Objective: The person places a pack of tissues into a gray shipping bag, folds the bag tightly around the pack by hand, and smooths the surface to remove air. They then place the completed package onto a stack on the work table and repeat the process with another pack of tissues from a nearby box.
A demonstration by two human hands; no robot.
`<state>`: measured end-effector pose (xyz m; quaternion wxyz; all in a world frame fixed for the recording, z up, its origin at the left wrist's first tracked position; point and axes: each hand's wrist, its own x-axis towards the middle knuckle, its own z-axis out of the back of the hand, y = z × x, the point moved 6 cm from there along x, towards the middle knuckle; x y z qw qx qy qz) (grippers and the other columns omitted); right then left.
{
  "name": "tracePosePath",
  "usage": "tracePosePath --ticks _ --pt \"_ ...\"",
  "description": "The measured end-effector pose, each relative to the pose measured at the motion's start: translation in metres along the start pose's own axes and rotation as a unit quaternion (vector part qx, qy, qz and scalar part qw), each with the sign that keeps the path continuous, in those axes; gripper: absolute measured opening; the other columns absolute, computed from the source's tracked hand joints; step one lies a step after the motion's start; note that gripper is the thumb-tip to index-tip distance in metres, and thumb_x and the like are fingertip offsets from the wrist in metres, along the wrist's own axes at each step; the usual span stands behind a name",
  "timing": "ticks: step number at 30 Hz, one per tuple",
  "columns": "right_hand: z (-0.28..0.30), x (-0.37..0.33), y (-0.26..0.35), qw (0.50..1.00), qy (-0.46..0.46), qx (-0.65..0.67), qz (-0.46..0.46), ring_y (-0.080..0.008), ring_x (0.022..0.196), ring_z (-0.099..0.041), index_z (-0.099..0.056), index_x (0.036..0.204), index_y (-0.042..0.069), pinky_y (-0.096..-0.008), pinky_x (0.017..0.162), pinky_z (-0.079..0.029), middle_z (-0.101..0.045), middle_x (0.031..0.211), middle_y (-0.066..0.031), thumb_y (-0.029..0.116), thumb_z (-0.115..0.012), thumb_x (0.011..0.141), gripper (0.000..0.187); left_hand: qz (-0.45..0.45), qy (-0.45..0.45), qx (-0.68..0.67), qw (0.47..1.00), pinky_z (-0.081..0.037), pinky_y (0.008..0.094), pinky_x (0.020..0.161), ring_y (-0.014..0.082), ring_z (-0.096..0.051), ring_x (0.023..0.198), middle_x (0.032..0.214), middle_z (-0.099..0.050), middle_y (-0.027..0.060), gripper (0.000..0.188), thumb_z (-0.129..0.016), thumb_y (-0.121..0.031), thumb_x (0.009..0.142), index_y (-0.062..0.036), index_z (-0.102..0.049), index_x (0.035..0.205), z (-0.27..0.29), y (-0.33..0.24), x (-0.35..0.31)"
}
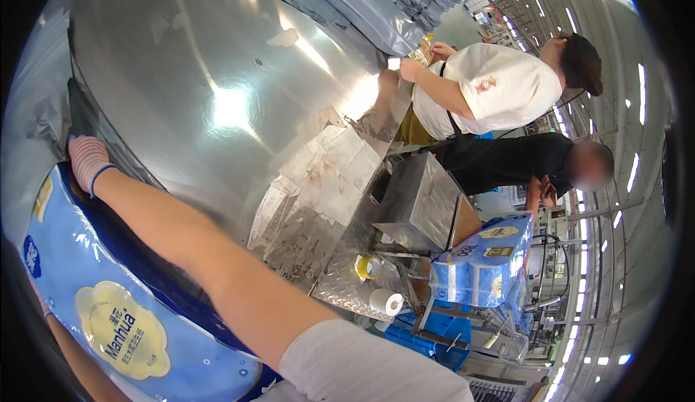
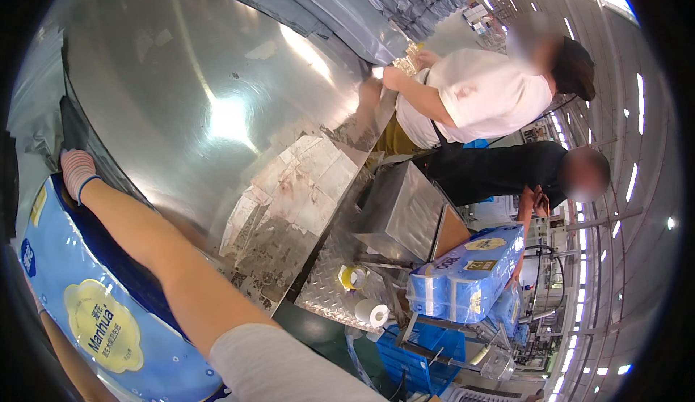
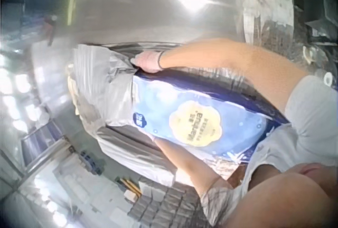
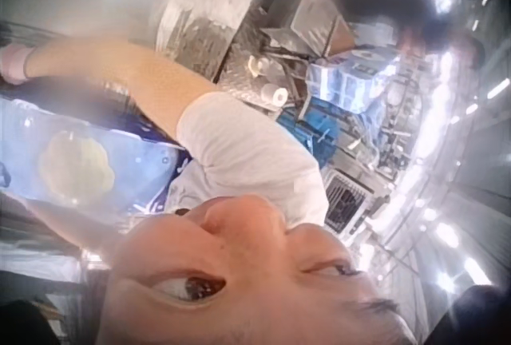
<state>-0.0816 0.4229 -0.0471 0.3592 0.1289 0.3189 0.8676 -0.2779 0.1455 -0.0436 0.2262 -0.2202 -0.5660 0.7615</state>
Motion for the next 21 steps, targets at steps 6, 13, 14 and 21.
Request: tracePosePath --ticks 6,13,14,21 --pt "0.02 -0.064 -0.002 0.995 0.067 -0.065 0.04 -0.0303 0.085 -0.064 -0.069 0.078 0.006 -0.0385 0.07 -0.052 -0.066 0.085 -0.017 0.009 -0.059 0.069 0.013 0.18 0.192 -0.166 0.95 -0.047 0.0302 0.082 0.0165 -0.056 0.095 0.107 -0.059 0.0058 0.034 -0.045 -0.03 0.092 -0.0048 -0.056 0.111 -0.003 0.036 -0.06" --pt "0.075 -0.25 -0.033 0.984 0.12 -0.053 0.122 -0.0364 0.079 -0.06 -0.057 0.08 0.003 -0.0446 0.069 -0.049 -0.061 0.08 -0.0184 0.012 -0.053 0.072 0.013 0.316 0.192 -0.265 0.891 -0.048 0.0324 0.081 0.0188 -0.06 0.09 0.104 -0.061 0.012 0.035 -0.043 -0.026 0.091 -0.0006 -0.052 0.114 -0.05 0.056 -0.288" --pt "0.081 -0.283 -0.036 0.982 0.138 -0.016 0.126 -0.0364 0.078 -0.06 -0.057 0.079 0.002 -0.0449 0.068 -0.049 -0.06 0.078 -0.0182 0.012 -0.053 0.072 0.013 0.315 0.202 -0.255 0.892 -0.048 0.0332 0.082 0.0186 -0.059 0.089 0.104 -0.06 0.0137 0.034 -0.045 -0.025 0.09 -0.0003 -0.052 0.114 -0.051 0.056 -0.328" --pt "0.09 -0.475 -0.049 0.927 0.332 -0.16 0.064 -0.0337 0.072 -0.063 -0.064 0.074 0.005 -0.0423 0.062 -0.051 -0.064 0.074 -0.0177 0.012 -0.058 0.069 0.011 0.323 0.318 -0.053 0.89 -0.048 0.0329 0.081 0.0185 -0.059 0.088 0.101 -0.061 0.0137 0.033 -0.046 -0.024 0.09 -0.0004 -0.053 0.112 -0.156 -0.01 -0.397"
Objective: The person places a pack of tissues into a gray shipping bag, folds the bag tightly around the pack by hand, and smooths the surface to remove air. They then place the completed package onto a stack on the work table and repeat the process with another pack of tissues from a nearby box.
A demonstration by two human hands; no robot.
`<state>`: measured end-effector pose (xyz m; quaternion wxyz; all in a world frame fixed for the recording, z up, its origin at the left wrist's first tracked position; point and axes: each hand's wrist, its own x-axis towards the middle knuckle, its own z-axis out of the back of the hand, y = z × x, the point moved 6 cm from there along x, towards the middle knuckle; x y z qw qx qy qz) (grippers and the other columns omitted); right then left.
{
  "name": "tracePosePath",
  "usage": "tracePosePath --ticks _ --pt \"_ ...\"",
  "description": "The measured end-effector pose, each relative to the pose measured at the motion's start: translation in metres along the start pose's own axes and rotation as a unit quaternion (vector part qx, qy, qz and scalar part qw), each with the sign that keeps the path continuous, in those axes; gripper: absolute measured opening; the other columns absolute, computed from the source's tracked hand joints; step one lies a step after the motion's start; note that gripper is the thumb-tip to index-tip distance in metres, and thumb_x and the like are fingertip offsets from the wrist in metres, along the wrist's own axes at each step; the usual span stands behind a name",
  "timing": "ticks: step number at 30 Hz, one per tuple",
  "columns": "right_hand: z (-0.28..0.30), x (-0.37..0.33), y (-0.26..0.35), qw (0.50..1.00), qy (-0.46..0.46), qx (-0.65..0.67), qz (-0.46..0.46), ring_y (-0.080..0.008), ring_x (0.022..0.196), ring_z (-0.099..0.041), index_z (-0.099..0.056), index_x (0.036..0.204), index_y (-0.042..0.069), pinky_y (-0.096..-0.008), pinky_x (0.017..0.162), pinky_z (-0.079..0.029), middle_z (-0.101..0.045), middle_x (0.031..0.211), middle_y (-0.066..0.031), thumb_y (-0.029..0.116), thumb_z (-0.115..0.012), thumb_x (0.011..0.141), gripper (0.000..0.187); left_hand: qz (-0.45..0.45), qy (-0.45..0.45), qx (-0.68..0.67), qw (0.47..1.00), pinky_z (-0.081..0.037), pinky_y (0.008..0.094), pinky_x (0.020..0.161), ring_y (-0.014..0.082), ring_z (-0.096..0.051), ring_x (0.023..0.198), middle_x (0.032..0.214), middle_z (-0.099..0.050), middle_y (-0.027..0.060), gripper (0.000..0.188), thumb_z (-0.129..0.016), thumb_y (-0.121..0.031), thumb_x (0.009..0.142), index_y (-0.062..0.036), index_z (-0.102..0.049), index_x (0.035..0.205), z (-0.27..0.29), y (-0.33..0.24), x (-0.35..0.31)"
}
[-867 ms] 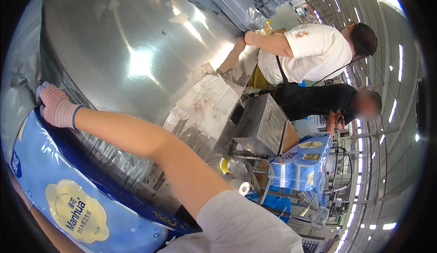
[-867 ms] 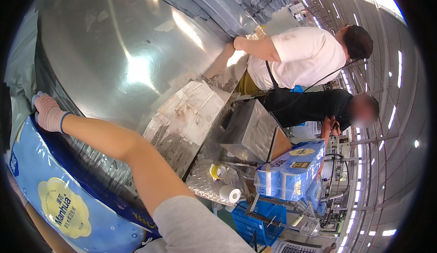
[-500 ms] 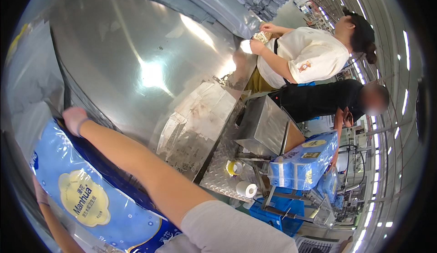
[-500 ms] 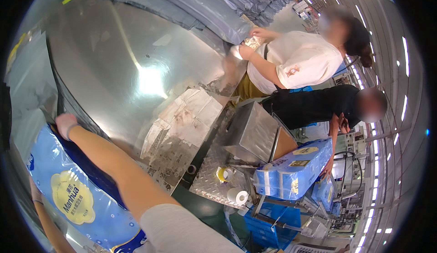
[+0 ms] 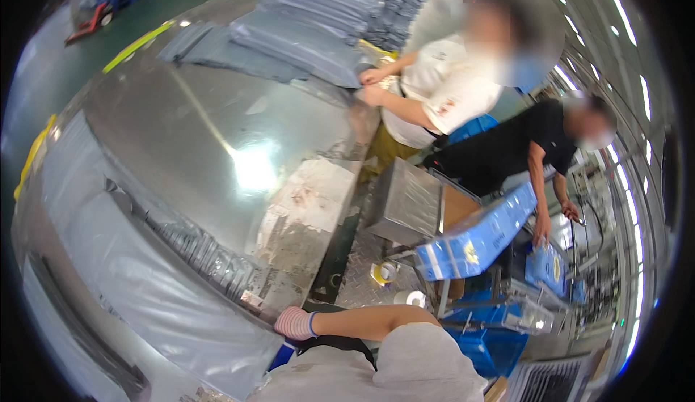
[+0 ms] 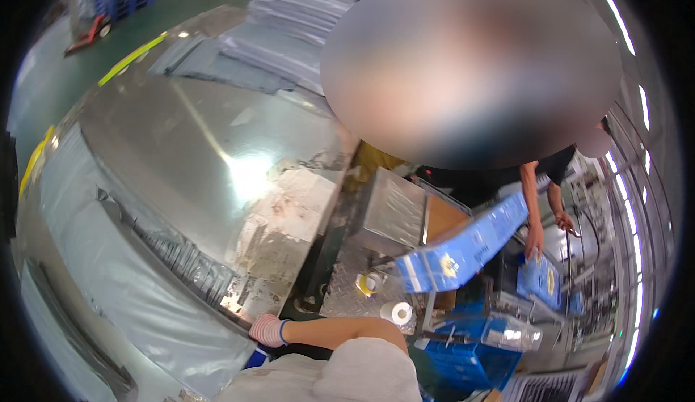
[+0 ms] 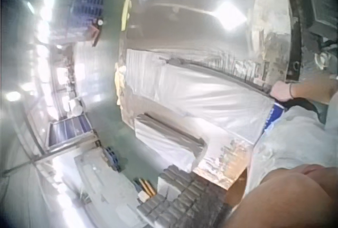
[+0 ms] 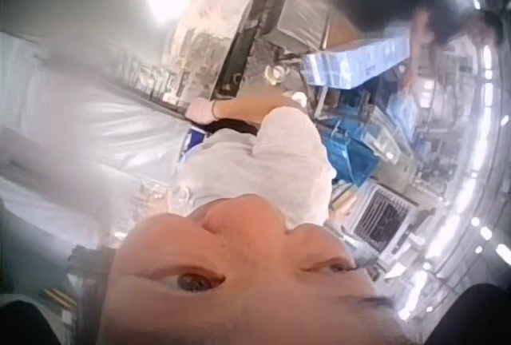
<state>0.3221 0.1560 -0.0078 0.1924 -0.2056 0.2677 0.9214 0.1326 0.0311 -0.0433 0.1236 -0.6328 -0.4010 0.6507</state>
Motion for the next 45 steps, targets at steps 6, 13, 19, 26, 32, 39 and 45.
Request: tracePosePath --ticks 6,13,19,26,32,39,45 --pt "-0.011 -0.015 0.023 0.999 -0.028 0.027 -0.001 -0.0338 0.078 -0.063 -0.066 0.077 0.006 -0.0405 0.069 -0.051 -0.065 0.077 -0.0169 0.015 -0.061 0.062 0.018 -0.053 0.052 0.121 0.99 -0.048 0.0326 0.08 0.0184 -0.059 0.087 0.099 -0.061 0.0137 0.033 -0.047 -0.024 0.089 -0.0004 -0.053 0.111 -0.048 -0.033 0.004" --pt "-0.002 0.036 0.092 0.996 -0.052 0.064 0.034 -0.034 0.078 -0.063 -0.065 0.081 0.005 -0.0389 0.067 -0.052 -0.065 0.08 -0.0143 0.017 -0.062 0.064 0.022 -0.094 0.079 0.203 0.972 -0.048 0.0323 0.079 0.0183 -0.059 0.085 0.097 -0.062 0.0137 0.032 -0.048 -0.024 0.088 -0.0005 -0.054 0.109 -0.07 -0.033 -0.016" --pt "-0.032 0.082 0.093 0.98 -0.165 0.11 -0.024 -0.0322 0.077 -0.063 -0.065 0.079 0.005 -0.0377 0.066 -0.052 -0.065 0.077 -0.0141 0.023 -0.067 0.061 0.026 -0.101 0.103 0.254 0.957 -0.048 0.032 0.078 0.0182 -0.059 0.084 0.095 -0.062 0.0137 0.031 -0.049 -0.023 0.088 -0.0006 -0.055 0.108 -0.089 -0.016 -0.033" --pt "-0.01 0.048 0.108 0.991 -0.03 0.121 -0.053 -0.0291 0.082 -0.064 -0.07 0.081 0.009 -0.0386 0.068 -0.052 -0.067 0.085 -0.013 0.023 -0.068 0.064 0.023 -0.096 0.087 0.283 0.95 -0.048 0.0317 0.077 0.0181 -0.059 0.083 0.093 -0.062 0.0136 0.03 -0.051 -0.023 0.087 -0.0006 -0.056 0.106 -0.076 0.0 -0.041" --pt "-0.001 0.084 0.14 0.983 0.074 -0.053 0.162 -0.0324 0.089 -0.062 -0.07 0.088 0.005 -0.0398 0.076 -0.05 -0.066 0.094 -0.0167 0.024 -0.065 0.066 0.03 -0.09 0.067 0.335 0.936 -0.048 0.0314 0.076 0.0181 -0.059 0.081 0.091 -0.063 0.0136 0.029 -0.052 -0.023 0.087 -0.0007 -0.057 0.105 -0.058 0.011 -0.051" --pt "0.152 -0.028 0.06 0.964 0.048 -0.211 0.155 -0.0291 0.085 -0.063 -0.069 0.089 0.007 -0.045 0.071 -0.049 -0.066 0.092 -0.0131 0.026 -0.058 0.068 0.03 -0.151 0.111 0.396 0.899 -0.048 0.0311 0.075 0.018 -0.059 0.08 0.089 -0.063 0.0136 0.028 -0.053 -0.022 0.086 -0.0008 -0.058 0.103 -0.062 0.011 -0.029" --pt "0.24 -0.196 -0.045 0.966 0.037 -0.25 -0.056 -0.0297 0.071 -0.063 -0.067 0.078 0.005 -0.0445 0.056 -0.051 -0.064 0.076 -0.0127 0.017 -0.057 0.071 0.017 -0.225 0.075 0.412 0.88 -0.047 0.0315 0.065 0.0161 -0.058 0.07 0.077 -0.063 0.0129 0.024 -0.059 -0.019 0.082 0.0 -0.059 0.096 -0.104 -0.048 -0.045"
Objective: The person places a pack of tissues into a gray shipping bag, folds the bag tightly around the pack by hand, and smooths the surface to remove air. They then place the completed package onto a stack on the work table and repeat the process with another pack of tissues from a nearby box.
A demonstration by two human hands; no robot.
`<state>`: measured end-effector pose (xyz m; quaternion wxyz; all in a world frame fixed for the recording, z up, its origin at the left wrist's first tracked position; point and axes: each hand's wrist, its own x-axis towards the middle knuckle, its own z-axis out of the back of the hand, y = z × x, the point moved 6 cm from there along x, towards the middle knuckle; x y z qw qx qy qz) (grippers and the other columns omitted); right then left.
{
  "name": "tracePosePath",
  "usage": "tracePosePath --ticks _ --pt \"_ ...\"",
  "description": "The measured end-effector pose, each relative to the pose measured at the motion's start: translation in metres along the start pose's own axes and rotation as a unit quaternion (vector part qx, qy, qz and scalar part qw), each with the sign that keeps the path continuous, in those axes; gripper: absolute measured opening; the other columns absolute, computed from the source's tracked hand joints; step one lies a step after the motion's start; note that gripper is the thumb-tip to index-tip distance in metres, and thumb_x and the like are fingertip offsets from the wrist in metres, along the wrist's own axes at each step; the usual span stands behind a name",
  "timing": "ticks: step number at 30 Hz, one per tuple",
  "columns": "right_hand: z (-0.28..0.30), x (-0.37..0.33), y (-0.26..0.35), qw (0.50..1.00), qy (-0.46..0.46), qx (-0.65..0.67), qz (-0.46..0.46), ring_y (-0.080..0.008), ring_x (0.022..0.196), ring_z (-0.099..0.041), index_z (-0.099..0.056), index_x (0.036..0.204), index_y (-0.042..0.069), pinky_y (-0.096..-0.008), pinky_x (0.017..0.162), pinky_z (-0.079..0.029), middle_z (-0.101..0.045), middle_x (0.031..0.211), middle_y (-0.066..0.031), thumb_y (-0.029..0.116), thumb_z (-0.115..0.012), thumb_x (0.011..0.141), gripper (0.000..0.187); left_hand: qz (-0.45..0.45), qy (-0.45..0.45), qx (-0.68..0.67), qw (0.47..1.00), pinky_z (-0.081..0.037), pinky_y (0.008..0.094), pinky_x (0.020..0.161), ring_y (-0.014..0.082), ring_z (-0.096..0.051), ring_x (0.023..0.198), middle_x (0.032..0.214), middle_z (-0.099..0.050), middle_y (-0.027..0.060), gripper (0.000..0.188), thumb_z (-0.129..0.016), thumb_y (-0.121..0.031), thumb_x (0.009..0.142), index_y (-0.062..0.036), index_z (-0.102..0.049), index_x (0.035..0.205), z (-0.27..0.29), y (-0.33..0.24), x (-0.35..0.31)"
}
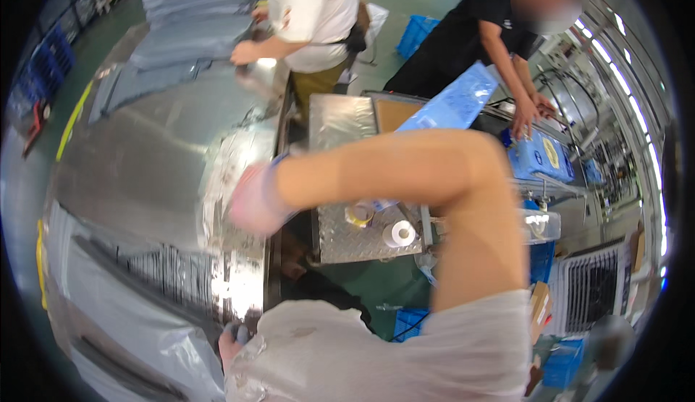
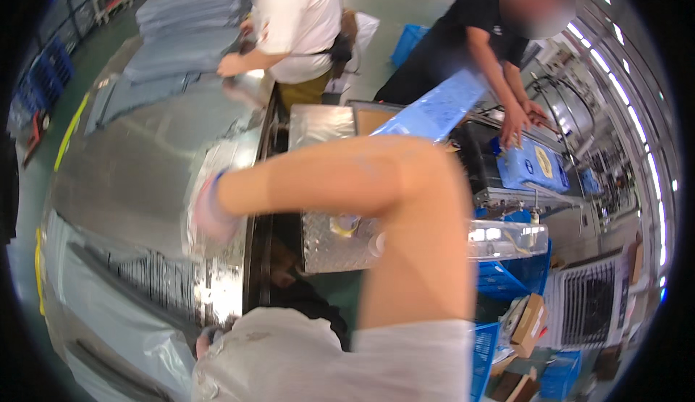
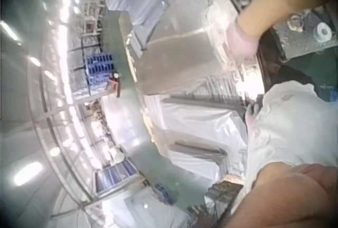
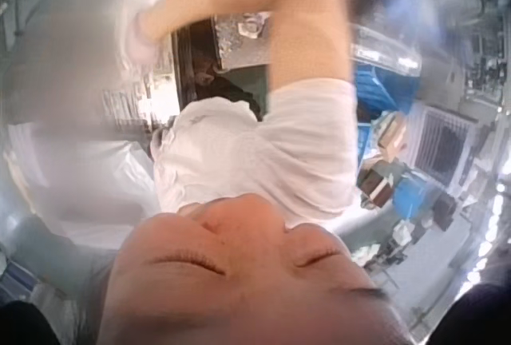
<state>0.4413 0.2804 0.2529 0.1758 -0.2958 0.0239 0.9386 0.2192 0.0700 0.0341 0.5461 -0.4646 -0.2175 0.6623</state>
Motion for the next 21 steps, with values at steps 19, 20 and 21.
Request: tracePosePath --ticks 19,20,21 --pt "-0.125 -0.167 -0.034 0.956 0.131 -0.004 -0.264 -0.0302 0.125 -0.038 -0.06 0.106 0.005 -0.0466 0.105 -0.024 -0.045 0.131 -0.0148 0.023 -0.055 0.08 0.033 -0.073 0.028 0.064 0.995 -0.045 0.0321 0.058 0.0247 -0.055 0.059 0.07 -0.06 0.0137 0.019 -0.062 -0.015 0.081 -0.0029 -0.061 0.096 -0.025 -0.128 0.101" --pt "-0.127 -0.166 -0.035 0.957 0.126 0.002 -0.263 -0.03 0.123 -0.04 -0.06 0.106 0.005 -0.0461 0.105 -0.025 -0.047 0.129 -0.0149 0.023 -0.056 0.078 0.033 -0.08 0.031 0.055 0.995 -0.045 0.0321 0.058 0.0251 -0.055 0.06 0.07 -0.06 0.0135 0.019 -0.061 -0.015 0.081 -0.0029 -0.061 0.096 -0.027 -0.137 0.104" --pt "-0.125 -0.168 -0.039 0.955 0.095 0.032 -0.279 -0.0302 0.12 -0.042 -0.059 0.105 0.004 -0.0455 0.103 -0.027 -0.048 0.126 -0.0148 0.023 -0.058 0.077 0.034 -0.088 0.034 0.046 0.994 -0.045 0.0321 0.059 0.0255 -0.056 0.061 0.071 -0.061 0.0133 0.018 -0.061 -0.015 0.082 -0.0028 -0.061 0.095 -0.03 -0.144 0.107"
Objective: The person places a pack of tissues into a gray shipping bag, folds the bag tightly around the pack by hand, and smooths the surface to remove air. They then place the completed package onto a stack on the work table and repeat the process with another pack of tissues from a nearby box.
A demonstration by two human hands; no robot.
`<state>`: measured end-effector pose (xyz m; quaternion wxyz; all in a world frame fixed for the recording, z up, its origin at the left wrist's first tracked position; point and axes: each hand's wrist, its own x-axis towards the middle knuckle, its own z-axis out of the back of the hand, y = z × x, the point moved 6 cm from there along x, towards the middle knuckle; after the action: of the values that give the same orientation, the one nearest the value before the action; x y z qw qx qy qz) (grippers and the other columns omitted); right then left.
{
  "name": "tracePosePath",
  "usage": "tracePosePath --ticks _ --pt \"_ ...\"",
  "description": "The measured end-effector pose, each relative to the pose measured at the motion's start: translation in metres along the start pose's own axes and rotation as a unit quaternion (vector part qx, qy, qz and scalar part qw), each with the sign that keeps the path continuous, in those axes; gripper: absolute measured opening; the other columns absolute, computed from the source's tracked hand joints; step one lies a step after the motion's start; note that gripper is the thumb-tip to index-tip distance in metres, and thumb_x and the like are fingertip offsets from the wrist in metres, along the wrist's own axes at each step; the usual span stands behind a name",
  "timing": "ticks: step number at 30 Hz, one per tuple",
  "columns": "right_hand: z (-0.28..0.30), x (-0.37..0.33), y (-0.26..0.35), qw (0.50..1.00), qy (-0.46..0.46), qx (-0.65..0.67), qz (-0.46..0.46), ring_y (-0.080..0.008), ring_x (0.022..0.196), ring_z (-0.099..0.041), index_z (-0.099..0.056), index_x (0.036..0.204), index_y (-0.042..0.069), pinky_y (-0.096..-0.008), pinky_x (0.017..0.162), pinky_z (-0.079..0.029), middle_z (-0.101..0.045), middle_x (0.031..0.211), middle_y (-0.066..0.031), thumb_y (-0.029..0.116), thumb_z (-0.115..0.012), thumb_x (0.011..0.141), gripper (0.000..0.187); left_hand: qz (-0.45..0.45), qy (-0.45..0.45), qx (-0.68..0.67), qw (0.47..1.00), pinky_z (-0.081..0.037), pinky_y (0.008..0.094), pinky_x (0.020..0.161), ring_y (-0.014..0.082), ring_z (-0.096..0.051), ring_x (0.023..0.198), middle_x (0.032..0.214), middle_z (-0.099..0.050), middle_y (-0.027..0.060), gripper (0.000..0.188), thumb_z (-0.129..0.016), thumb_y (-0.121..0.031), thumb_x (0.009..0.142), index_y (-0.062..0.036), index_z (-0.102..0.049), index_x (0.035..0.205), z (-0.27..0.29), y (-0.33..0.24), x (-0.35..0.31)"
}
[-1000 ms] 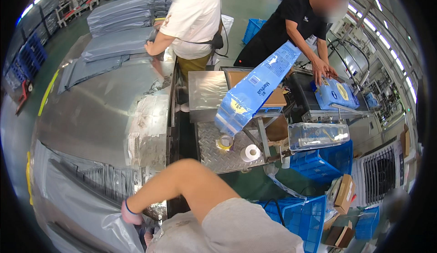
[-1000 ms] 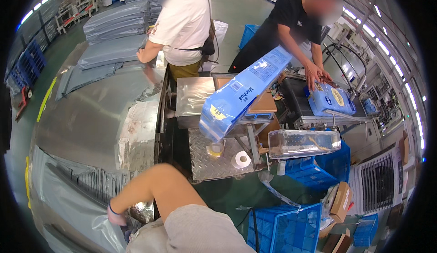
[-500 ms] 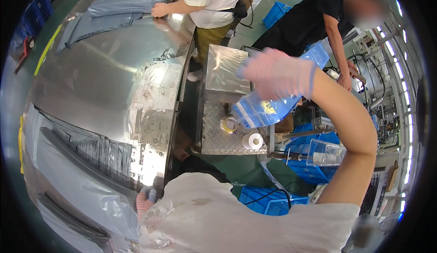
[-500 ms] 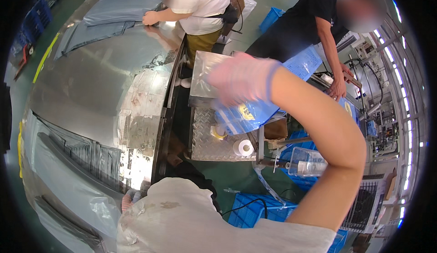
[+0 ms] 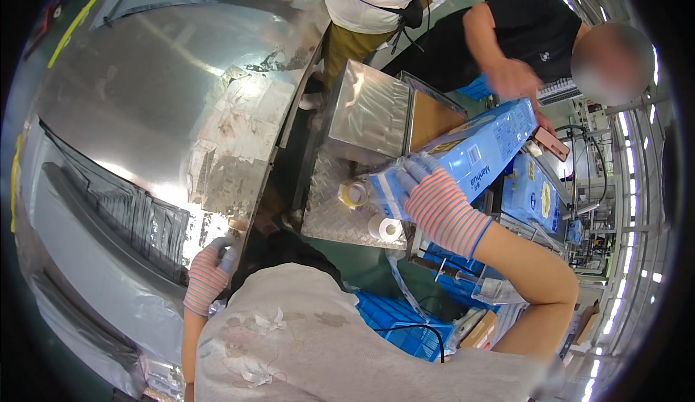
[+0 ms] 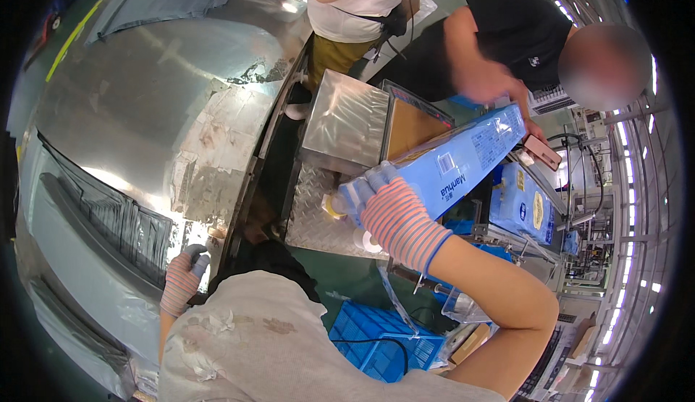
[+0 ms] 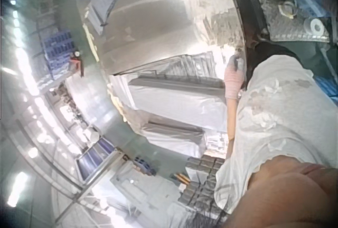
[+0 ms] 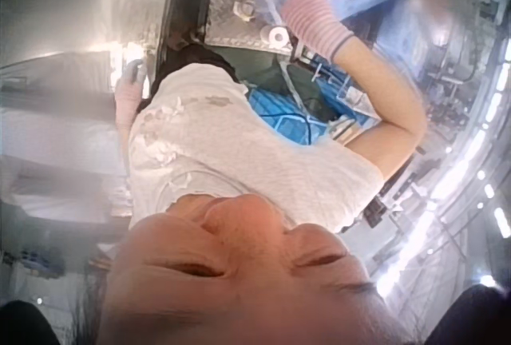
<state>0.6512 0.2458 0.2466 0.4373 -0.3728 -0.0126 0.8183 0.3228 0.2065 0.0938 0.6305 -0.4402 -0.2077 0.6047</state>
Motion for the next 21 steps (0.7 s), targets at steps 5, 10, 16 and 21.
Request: tracePosePath --ticks 5,10,16,21 --pt "0.04 -0.021 -0.044 0.966 -0.175 0.162 -0.101 -0.0317 0.106 -0.05 -0.056 0.105 0.003 -0.0429 0.091 -0.038 -0.054 0.113 -0.0143 0.024 -0.063 0.072 0.039 -0.011 0.108 -0.022 0.994 -0.048 0.0349 0.066 0.0287 -0.061 0.072 0.078 -0.063 0.0152 0.024 -0.06 -0.018 0.082 -0.0023 -0.059 0.1 -0.033 -0.034 0.021" --pt "0.039 -0.04 -0.043 0.944 -0.248 0.21 -0.068 -0.0312 0.101 -0.052 -0.059 0.099 0.003 -0.0415 0.087 -0.041 -0.056 0.108 -0.0145 0.02 -0.064 0.072 0.032 -0.052 0.203 0.052 0.976 -0.048 0.0384 0.068 0.0317 -0.061 0.076 0.08 -0.063 0.0163 0.027 -0.059 -0.022 0.082 -0.0034 -0.058 0.101 -0.062 -0.065 0.038" --pt "0.069 -0.032 -0.044 0.931 -0.288 0.219 -0.045 -0.0321 0.098 -0.052 -0.059 0.096 0.003 -0.0402 0.088 -0.04 -0.056 0.105 -0.0144 0.013 -0.065 0.07 0.029 -0.068 0.176 0.054 0.981 -0.048 0.0381 0.07 0.0315 -0.06 0.078 0.081 -0.063 0.0163 0.027 -0.056 -0.024 0.083 -0.0055 -0.058 0.102 -0.052 -0.059 0.043" --pt "0.128 0.015 -0.01 0.925 -0.292 0.21 0.12 -0.0333 0.097 -0.052 -0.058 0.096 0.004 -0.0406 0.087 -0.041 -0.056 0.105 -0.014 0.011 -0.065 0.068 0.029 -0.02 0.12 0.019 0.992 -0.047 0.0359 0.077 0.0303 -0.06 0.086 0.091 -0.062 0.0153 0.03 -0.055 -0.028 0.084 -0.0086 -0.057 0.107 -0.021 -0.034 0.028"
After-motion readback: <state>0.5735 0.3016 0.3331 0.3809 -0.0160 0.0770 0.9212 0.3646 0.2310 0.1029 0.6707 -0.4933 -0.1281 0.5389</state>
